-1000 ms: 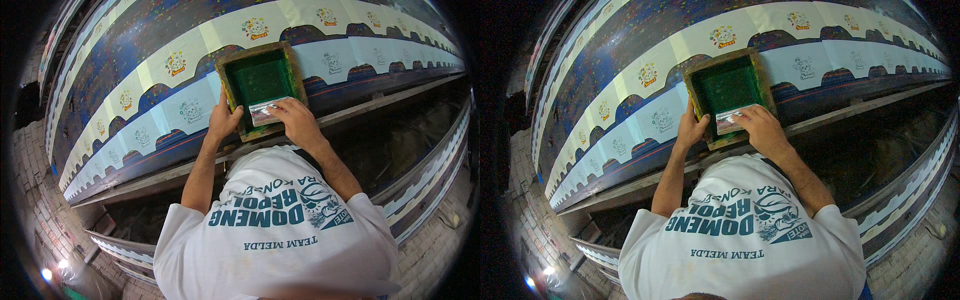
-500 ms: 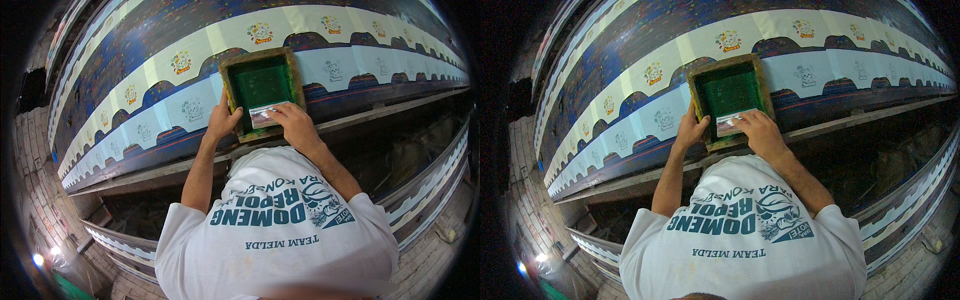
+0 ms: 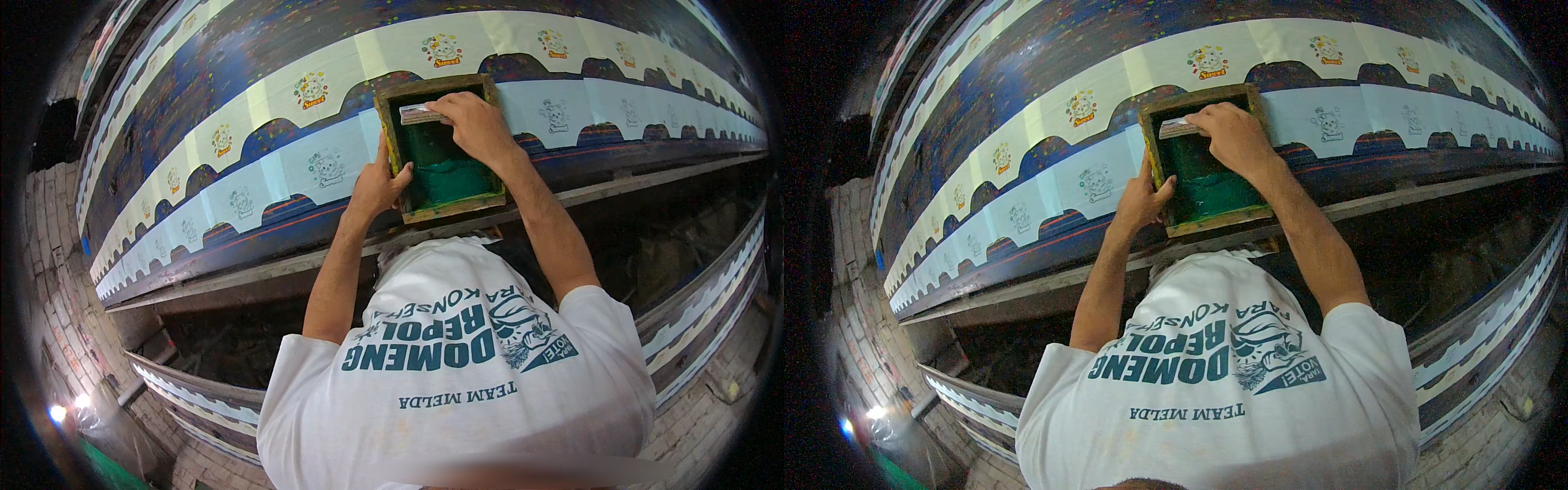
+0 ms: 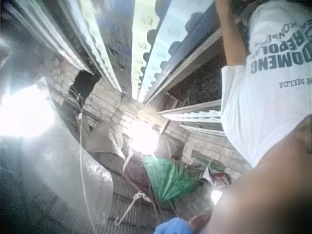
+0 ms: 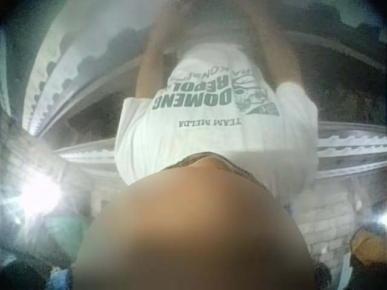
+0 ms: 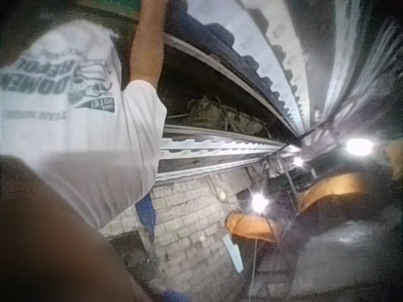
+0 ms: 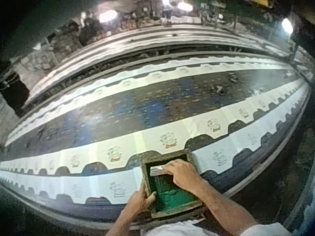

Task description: The person holds a screen printing frame over a long sheet of printed material and repeatedly uses a squeegee to spread green ink across the screen mesh. The person moves the frame along the sheet and continues the same wiping motion throughout the clip.

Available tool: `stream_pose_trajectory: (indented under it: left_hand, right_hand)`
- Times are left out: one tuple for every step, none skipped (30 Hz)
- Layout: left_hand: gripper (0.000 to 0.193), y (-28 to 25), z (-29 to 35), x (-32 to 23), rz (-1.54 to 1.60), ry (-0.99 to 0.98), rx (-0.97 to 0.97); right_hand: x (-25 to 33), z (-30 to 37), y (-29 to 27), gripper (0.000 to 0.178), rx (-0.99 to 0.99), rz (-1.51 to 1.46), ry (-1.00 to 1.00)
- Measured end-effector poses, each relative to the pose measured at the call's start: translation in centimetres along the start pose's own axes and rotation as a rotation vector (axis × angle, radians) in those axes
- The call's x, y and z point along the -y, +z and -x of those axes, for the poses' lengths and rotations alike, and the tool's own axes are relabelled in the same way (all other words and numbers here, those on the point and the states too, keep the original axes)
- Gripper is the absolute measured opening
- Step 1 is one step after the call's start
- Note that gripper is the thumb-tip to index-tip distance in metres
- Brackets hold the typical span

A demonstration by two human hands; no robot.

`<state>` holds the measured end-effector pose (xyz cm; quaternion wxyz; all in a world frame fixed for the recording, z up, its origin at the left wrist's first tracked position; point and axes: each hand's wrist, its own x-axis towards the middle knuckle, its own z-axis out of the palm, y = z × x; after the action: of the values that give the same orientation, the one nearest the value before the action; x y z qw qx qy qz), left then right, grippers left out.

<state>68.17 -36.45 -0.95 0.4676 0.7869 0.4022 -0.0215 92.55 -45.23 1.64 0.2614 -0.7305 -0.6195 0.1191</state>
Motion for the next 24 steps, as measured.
stream_pose_trajectory:
  left_hand:
    - [0.096, 0.3, -0.1, 0.3, -0.026, 0.034, -0.032]
    - [0.091, 0.6, -0.1, 0.7, -0.015, 0.062, -0.063]
    - [0.086, 0.9, -0.2, 1.1, -0.004, 0.094, -0.099]
    - [0.081, 1.2, -0.2, 1.5, 0.007, 0.127, -0.136]
    - [0.078, 1.4, -0.3, 1.9, -0.005, 0.14, -0.151]
    - [0.074, 1.6, -0.3, 2.2, -0.016, 0.154, -0.164]
    - [0.071, 1.8, -0.3, 2.4, -0.021, 0.153, -0.172]
    - [0.07, 2.0, -0.3, 2.6, -0.026, 0.168, -0.177]
    - [0.071, 2.1, -0.3, 2.7, -0.025, 0.169, -0.178]
    - [0.071, 2.1, -0.2, 2.7, -0.024, 0.17, -0.18]
    - [0.071, 2.2, -0.3, 2.7, -0.031, 0.17, -0.186]
    - [0.072, 2.3, -0.3, 2.7, -0.038, 0.17, -0.191]
    - [0.072, 2.3, -0.3, 2.6, -0.045, 0.171, -0.197]
    - [0.073, 2.4, -0.3, 2.6, -0.05, 0.184, -0.216]
    - [0.074, 2.4, -0.2, 2.5, -0.053, 0.196, -0.232]
    - [0.074, 2.5, -0.2, 2.5, -0.056, 0.207, -0.25]
    - [0.075, 2.6, -0.2, 2.5, -0.047, 0.205, -0.251]
    - [0.076, 2.6, -0.1, 2.5, -0.038, 0.2, -0.25]
    - [0.077, 2.6, 0.0, 2.4, -0.028, 0.196, -0.252]
    - [0.077, 2.6, 0.1, 2.4, -0.036, 0.196, -0.255]
    - [0.078, 2.6, 0.1, 2.4, -0.043, 0.199, -0.26]
    - [0.078, 2.6, 0.0, 2.3, -0.047, 0.212, -0.271]
    - [0.078, 2.6, 0.1, 2.3, -0.056, 0.208, -0.266]
    - [0.078, 2.5, 0.0, 2.3, -0.06, 0.21, -0.268]
  right_hand:
    - [0.1, -0.5, -0.2, 0.042, 0.028, 0.011, -0.006]
    - [0.1, -0.6, -0.5, 0.043, 0.077, 0.005, -0.052]
    - [-0.1, -0.7, -1.2, 0.043, 0.157, 0.001, -0.078]
    - [-0.3, -0.7, -1.9, 0.044, 0.228, -0.006, -0.108]
    - [-0.1, -0.4, -2.2, 0.044, 0.293, 0.006, -0.118]
    - [0.2, 0.3, -2.6, 0.044, 0.349, 0.015, -0.13]
    - [0.5, 1.1, -2.9, 0.044, 0.385, 0.005, -0.167]
    - [0.9, 2.0, -3.0, 0.044, 0.42, 0.023, -0.179]
    - [1.3, 3.0, -3.2, 0.044, 0.433, 0.023, -0.216]
    - [1.6, 4.0, -3.3, 0.044, 0.461, 0.031, -0.242]
    - [2.0, 5.2, -3.6, 0.044, 0.434, 0.017, -0.264]
    - [2.3, 6.1, -3.6, 0.044, 0.398, 0.017, -0.282]
    - [2.6, 6.9, -3.6, 0.044, 0.371, 0.02, -0.292]
    - [2.7, 7.4, -3.6, 0.044, 0.344, 0.023, -0.301]
    - [2.7, 7.7, -3.4, 0.044, 0.333, -0.005, -0.283]
    - [2.7, 8.0, -3.4, 0.044, 0.294, 0.008, -0.272]
    - [2.6, 8.1, -3.3, 0.044, 0.256, 0.021, -0.264]
    - [2.5, 8.2, -3.2, 0.044, 0.227, 0.033, -0.248]
    - [2.3, 8.1, -3.0, 0.044, 0.148, 0.039, -0.232]
    - [2.1, 7.9, -2.8, 0.045, 0.074, 0.046, -0.208]
    - [1.8, 7.6, -2.5, 0.045, -0.003, 0.052, -0.18]
    - [1.5, 7.2, -2.3, 0.046, -0.032, 0.071, -0.158]
    - [1.2, 6.7, -2.0, 0.046, -0.061, 0.089, -0.134]
    - [0.8, 6.2, -1.7, 0.047, -0.089, 0.107, -0.111]
